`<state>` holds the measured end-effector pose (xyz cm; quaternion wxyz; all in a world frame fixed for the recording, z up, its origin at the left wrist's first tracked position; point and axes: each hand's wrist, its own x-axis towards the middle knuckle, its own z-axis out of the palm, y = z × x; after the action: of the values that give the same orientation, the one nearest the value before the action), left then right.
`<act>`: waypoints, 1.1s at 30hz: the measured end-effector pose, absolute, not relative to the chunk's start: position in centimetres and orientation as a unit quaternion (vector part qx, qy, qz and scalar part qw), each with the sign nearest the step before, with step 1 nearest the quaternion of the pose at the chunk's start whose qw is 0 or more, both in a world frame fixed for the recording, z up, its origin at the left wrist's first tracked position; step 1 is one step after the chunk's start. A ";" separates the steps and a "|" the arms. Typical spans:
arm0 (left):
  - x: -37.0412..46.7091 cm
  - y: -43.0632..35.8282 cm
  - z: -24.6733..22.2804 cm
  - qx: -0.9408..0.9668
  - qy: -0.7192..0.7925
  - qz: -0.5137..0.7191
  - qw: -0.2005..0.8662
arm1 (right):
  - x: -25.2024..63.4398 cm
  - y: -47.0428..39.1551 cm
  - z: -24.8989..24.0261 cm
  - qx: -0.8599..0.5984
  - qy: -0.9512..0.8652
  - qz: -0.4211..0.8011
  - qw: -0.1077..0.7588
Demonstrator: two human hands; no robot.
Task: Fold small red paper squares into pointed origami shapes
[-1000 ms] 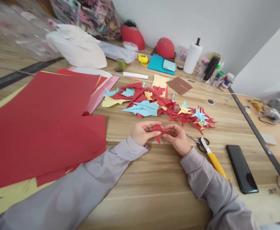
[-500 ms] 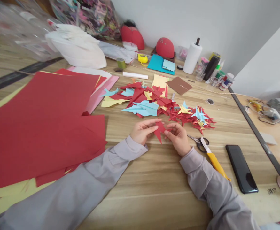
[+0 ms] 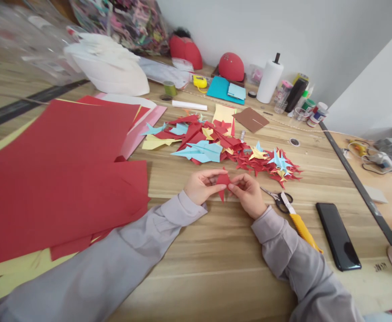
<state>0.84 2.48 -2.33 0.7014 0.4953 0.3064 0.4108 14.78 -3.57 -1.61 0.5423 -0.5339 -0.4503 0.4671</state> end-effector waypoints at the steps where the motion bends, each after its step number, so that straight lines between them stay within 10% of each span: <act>1: 0.8 2.5 -2.3 0.496 0.305 0.409 0.703 | 14.8 -3.6 -1.6 -0.531 -0.451 0.470 0.542; 33: 0.5 1.4 -2.4 0.749 0.251 0.458 0.407 | 14.8 -3.4 -1.3 -0.516 -0.441 0.455 0.576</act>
<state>0.54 1.39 -2.39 0.4071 0.7493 0.2512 0.4580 14.84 -3.38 -1.26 0.5763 -0.5163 -0.4411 0.4547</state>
